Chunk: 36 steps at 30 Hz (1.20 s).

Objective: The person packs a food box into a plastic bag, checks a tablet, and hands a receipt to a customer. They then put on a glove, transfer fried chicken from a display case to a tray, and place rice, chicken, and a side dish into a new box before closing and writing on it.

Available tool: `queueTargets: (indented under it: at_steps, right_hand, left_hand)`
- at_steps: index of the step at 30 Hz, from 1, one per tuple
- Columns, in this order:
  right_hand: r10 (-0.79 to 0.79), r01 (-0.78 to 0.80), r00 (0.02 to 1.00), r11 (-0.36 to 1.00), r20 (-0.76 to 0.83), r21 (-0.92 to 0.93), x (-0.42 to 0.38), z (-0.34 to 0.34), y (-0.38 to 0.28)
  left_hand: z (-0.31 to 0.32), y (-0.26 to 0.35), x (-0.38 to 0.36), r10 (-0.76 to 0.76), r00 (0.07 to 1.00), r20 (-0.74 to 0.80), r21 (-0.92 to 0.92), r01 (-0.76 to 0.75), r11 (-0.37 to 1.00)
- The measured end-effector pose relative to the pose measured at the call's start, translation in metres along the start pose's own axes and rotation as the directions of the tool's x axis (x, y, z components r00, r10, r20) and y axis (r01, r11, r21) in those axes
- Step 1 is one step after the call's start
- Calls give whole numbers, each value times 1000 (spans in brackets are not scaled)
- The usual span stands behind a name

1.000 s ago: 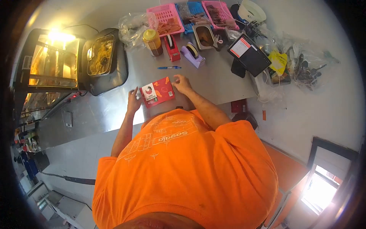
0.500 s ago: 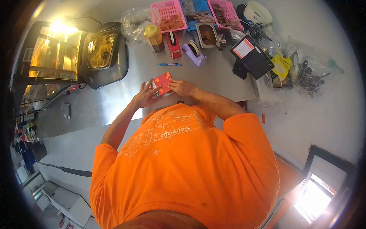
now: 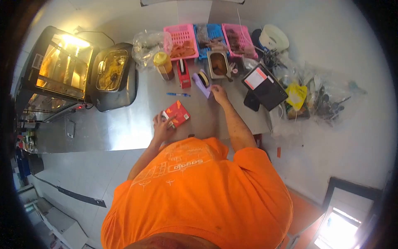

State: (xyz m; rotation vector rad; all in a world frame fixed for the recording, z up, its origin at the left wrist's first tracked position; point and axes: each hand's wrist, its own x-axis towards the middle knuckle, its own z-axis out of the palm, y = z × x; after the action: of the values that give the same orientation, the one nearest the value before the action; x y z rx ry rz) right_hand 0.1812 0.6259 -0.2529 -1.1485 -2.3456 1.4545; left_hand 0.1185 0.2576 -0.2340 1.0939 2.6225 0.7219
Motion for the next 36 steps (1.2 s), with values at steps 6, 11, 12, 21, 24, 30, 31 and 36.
queueTargets:
  at_steps: [6,11,12,21,24,30,31,36]
  right_hand:
    - [266,-444,864,803,427,398,12,-21,-18]
    - [60,-380,909,530,413,758,-2,-22,47]
    - [65,-375,911,542,407,752,-5,-22,52]
    - [506,-506,795,248,335,826,-45,13,60]
    - [295,-378,855,-209,426,902,-85,20,22]
    - [-148,-333,790,711,595,620,-155,59,-167]
    - [-96,-243,840,814,534,528,-160,74,-178]
    - [-34,-54,947,963,319,263,-173,110,-179]
  left_hand:
    - [5,6,-19,148,989,18,-26,-148,989]
    - [9,0,-13,135,991,-24,-90,-137,987]
    - [8,2,-12,131,991,-37,-81,-134,988]
    - [-31,9,-4,-22,1000,-23,-226,16,974]
    - [-55,12,1,-30,988,-149,-173,3,985]
    - [-119,32,19,-16,951,-310,-13,12,1000]
    - [-130,36,23,-22,947,-321,7,26,1000]
    - [-148,28,20,-2,954,-301,16,7,1000]
